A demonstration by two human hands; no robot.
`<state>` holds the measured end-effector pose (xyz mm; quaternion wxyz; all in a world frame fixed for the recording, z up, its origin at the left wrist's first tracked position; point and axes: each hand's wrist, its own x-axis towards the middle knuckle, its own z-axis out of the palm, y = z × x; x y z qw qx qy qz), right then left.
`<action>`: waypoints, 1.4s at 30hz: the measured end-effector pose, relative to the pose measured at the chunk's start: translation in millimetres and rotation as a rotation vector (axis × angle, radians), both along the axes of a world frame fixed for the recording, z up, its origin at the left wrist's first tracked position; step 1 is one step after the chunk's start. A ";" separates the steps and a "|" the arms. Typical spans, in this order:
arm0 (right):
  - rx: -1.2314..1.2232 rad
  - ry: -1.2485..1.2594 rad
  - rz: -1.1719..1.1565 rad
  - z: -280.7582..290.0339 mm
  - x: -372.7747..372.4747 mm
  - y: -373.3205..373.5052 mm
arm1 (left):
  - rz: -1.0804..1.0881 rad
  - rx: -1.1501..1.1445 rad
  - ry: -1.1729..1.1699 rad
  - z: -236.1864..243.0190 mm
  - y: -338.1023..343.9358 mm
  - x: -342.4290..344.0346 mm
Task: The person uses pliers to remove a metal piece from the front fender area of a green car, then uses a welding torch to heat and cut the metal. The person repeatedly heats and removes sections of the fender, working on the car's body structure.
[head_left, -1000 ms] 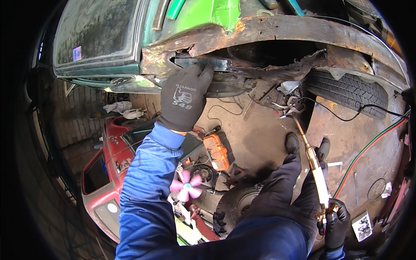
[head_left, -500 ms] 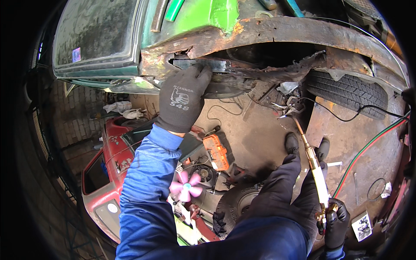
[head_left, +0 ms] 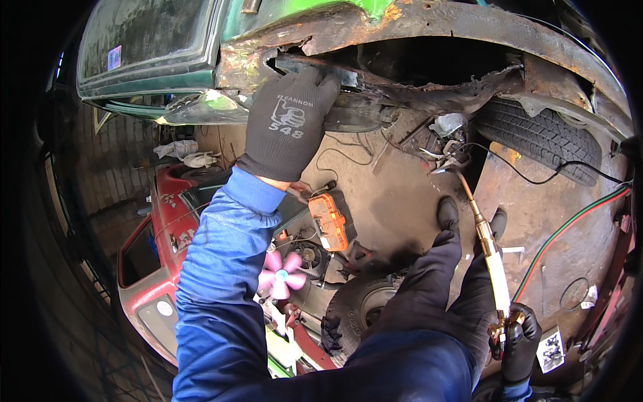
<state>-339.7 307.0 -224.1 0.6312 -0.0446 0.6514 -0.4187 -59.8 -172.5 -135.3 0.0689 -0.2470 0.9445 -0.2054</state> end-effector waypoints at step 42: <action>0.001 -0.021 -0.009 4.2 2.7 -17.0 | -0.010 0.055 0.053 6.0 -5.2 0.2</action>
